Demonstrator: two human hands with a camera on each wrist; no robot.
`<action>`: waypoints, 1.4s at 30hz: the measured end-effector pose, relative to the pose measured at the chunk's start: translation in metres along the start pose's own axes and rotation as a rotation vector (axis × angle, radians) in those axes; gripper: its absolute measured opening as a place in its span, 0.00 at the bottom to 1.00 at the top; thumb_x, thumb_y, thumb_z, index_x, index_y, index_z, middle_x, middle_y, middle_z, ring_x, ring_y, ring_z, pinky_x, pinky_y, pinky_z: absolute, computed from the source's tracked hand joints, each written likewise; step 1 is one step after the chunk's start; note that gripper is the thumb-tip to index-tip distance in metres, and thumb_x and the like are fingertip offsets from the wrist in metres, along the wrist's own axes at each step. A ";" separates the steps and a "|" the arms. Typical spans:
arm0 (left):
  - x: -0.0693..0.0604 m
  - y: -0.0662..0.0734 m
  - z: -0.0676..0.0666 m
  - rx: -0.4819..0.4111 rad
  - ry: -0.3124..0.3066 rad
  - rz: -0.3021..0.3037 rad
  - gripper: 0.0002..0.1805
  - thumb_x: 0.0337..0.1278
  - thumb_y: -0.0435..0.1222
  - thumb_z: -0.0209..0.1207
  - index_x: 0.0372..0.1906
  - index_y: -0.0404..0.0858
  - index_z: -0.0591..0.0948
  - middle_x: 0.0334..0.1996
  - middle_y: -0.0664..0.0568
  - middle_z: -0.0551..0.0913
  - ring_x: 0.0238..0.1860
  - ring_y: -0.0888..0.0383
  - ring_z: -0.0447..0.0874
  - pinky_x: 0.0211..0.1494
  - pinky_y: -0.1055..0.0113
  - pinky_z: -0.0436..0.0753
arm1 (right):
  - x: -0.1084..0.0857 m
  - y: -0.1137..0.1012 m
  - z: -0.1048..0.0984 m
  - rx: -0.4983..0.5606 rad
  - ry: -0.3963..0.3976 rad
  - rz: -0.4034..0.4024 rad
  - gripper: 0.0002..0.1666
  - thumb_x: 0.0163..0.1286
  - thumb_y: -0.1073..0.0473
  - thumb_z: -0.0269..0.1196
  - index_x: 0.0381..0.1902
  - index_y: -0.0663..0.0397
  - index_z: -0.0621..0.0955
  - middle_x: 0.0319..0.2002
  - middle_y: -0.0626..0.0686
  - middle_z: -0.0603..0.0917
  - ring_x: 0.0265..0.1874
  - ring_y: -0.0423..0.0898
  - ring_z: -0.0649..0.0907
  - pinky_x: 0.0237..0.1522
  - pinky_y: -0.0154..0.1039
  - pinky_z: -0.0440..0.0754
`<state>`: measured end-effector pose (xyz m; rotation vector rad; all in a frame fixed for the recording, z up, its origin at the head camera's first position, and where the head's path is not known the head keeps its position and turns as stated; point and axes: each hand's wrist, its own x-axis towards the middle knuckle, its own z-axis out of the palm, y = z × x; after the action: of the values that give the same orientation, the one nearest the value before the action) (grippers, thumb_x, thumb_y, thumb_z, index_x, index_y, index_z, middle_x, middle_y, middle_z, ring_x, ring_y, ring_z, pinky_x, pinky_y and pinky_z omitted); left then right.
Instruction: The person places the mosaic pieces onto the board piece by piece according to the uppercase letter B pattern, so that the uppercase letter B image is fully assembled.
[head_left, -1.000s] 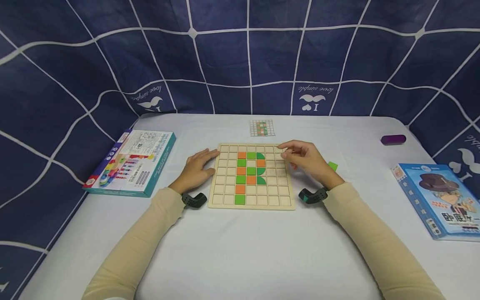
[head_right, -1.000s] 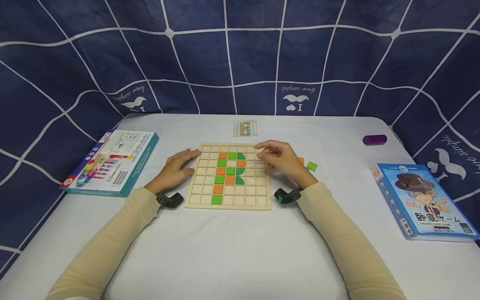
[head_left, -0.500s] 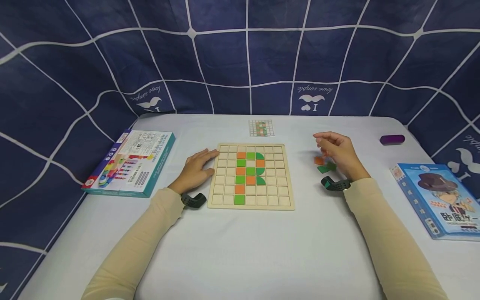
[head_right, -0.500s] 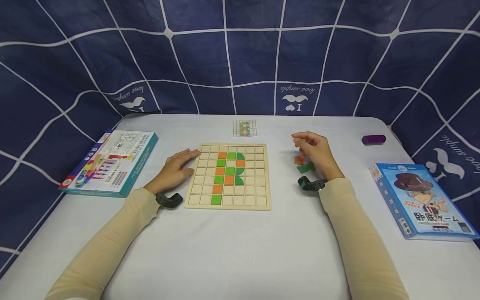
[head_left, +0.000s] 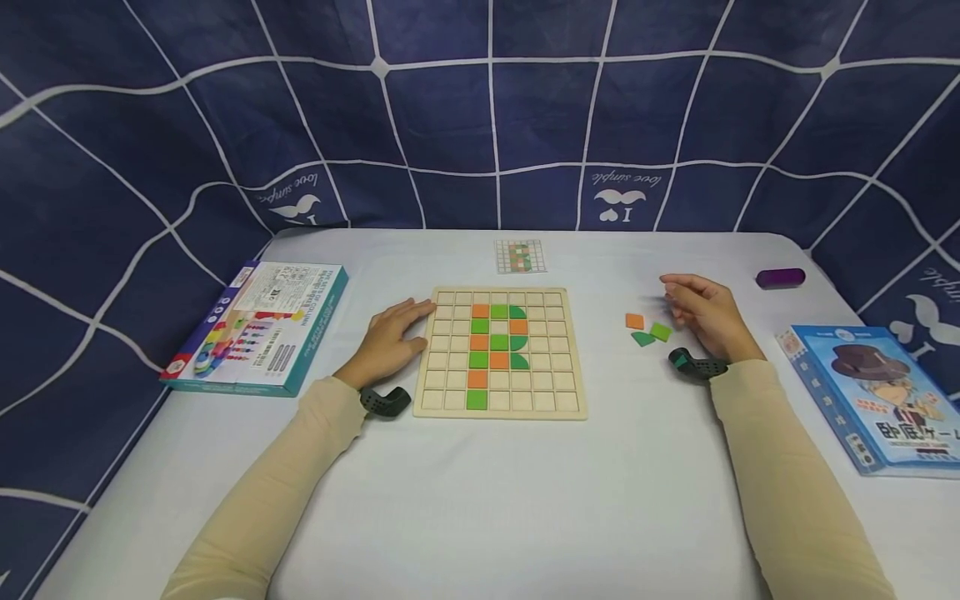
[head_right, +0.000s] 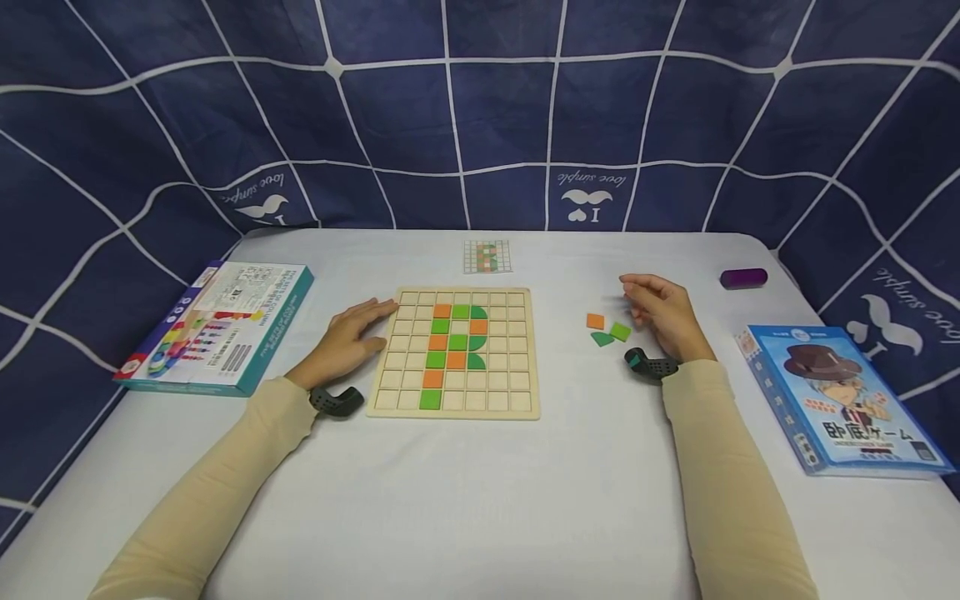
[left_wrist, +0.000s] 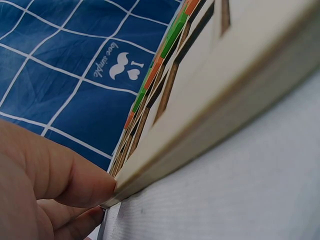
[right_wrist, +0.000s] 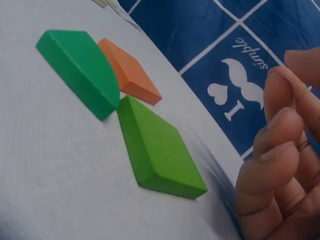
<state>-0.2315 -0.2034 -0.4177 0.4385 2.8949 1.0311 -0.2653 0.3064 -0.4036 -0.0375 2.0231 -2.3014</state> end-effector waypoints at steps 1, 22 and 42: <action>0.000 0.000 0.000 0.000 -0.001 -0.001 0.37 0.67 0.33 0.57 0.81 0.33 0.70 0.82 0.42 0.67 0.86 0.41 0.51 0.86 0.41 0.45 | 0.000 0.000 -0.001 0.006 -0.009 0.007 0.14 0.82 0.65 0.62 0.46 0.43 0.92 0.33 0.44 0.86 0.25 0.37 0.77 0.27 0.25 0.81; 0.001 0.002 0.000 0.001 -0.006 -0.005 0.36 0.67 0.34 0.57 0.81 0.33 0.70 0.82 0.41 0.67 0.86 0.41 0.52 0.86 0.41 0.46 | 0.004 0.003 0.004 -0.676 -0.143 0.041 0.29 0.73 0.61 0.73 0.66 0.72 0.81 0.43 0.38 0.88 0.40 0.40 0.77 0.41 0.31 0.76; -0.001 0.003 -0.001 -0.003 -0.003 -0.007 0.37 0.67 0.33 0.57 0.81 0.33 0.69 0.82 0.41 0.67 0.87 0.42 0.51 0.86 0.41 0.44 | 0.004 0.002 0.008 -0.852 -0.160 0.005 0.27 0.67 0.65 0.76 0.59 0.76 0.83 0.34 0.48 0.75 0.34 0.43 0.71 0.32 0.33 0.69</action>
<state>-0.2302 -0.2020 -0.4152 0.4297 2.8897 1.0329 -0.2691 0.2979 -0.4044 -0.2495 2.7040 -1.2173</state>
